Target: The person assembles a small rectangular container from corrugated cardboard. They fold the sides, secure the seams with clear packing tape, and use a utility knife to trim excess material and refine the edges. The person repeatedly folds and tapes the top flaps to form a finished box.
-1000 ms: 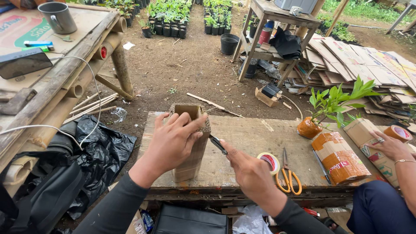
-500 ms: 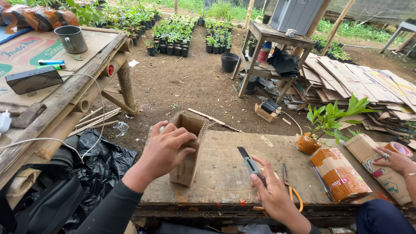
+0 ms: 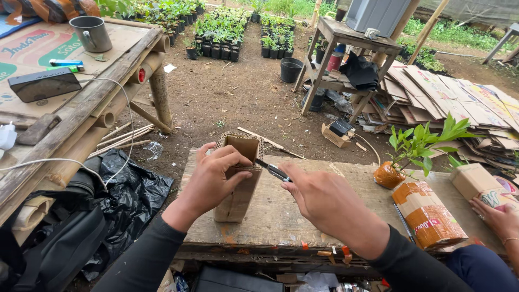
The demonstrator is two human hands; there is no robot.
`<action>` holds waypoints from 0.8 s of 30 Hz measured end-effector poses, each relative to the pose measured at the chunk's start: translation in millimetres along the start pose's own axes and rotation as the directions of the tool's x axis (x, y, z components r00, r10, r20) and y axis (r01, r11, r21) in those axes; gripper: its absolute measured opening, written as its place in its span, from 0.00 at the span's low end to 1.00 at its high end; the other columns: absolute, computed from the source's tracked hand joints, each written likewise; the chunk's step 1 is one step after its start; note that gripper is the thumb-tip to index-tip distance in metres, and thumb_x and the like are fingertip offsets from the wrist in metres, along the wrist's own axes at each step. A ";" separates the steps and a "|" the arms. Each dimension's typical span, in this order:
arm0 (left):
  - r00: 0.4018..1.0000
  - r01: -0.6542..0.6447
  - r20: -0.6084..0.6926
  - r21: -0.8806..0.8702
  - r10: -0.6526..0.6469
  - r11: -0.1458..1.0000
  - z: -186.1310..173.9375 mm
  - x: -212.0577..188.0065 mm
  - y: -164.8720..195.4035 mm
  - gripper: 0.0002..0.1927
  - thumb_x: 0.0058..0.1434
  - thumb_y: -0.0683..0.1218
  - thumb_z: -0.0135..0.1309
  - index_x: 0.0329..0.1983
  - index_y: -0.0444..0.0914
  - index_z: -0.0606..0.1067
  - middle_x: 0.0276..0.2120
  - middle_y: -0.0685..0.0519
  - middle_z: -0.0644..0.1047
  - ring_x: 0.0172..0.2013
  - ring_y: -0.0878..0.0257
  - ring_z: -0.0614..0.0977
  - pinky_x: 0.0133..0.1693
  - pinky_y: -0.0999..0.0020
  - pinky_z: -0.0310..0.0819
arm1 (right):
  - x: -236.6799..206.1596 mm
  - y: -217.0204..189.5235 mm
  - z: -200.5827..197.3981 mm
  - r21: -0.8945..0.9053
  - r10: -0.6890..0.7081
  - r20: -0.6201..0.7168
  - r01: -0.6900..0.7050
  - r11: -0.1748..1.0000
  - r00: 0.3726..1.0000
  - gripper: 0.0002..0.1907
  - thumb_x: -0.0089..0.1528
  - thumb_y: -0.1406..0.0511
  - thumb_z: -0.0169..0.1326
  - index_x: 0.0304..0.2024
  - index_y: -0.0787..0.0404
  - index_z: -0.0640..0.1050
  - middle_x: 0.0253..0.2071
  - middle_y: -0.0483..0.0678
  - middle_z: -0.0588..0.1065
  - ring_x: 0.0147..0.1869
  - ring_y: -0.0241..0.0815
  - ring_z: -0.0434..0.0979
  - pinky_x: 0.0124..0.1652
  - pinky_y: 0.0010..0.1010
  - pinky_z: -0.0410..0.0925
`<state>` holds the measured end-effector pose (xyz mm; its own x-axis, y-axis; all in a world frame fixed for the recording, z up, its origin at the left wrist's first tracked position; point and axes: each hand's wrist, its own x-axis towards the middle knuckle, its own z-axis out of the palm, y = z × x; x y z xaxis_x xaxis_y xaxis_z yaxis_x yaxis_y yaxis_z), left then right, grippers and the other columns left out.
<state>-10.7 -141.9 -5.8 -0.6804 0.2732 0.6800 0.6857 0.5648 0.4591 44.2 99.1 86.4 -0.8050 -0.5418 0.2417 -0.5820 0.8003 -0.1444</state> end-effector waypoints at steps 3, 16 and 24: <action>0.999 -0.023 -0.026 -0.012 0.022 1.000 0.3 -0.8 -0.9 0.08 0.55 0.47 0.66 0.37 0.43 0.82 0.32 0.57 0.79 0.38 0.59 0.82 0.68 0.41 0.43 | 5.9 -8.0 -2.2 -0.068 0.048 0.064 -0.043 0.997 0.997 0.21 0.68 0.58 0.46 0.62 0.55 0.70 0.23 0.58 0.76 0.28 0.60 0.78 0.28 0.52 0.66; 0.999 -0.024 -0.038 -0.138 0.019 0.990 2.0 -1.6 -4.4 0.07 0.54 0.43 0.66 0.36 0.41 0.83 0.30 0.54 0.77 0.34 0.58 0.82 0.71 0.40 0.47 | 14.2 -20.0 -15.8 -0.131 -0.082 0.034 0.086 0.988 0.996 0.21 0.65 0.62 0.47 0.61 0.56 0.71 0.25 0.58 0.77 0.29 0.61 0.78 0.28 0.53 0.67; 0.998 0.002 -0.067 -0.136 -0.011 0.991 4.9 -4.2 -3.5 0.07 0.54 0.43 0.67 0.36 0.41 0.83 0.29 0.54 0.77 0.32 0.58 0.81 0.71 0.41 0.49 | 23.1 -32.3 -33.2 -0.157 0.090 0.213 -0.057 0.986 0.973 0.25 0.64 0.61 0.48 0.65 0.47 0.73 0.22 0.61 0.75 0.27 0.63 0.77 0.30 0.54 0.68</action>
<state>-11.5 -141.3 -13.0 -0.6690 0.2143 0.7117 0.7132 0.4545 0.5336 48.2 69.3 128.5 -0.8603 -0.5096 0.0174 -0.5097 0.8603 -0.0055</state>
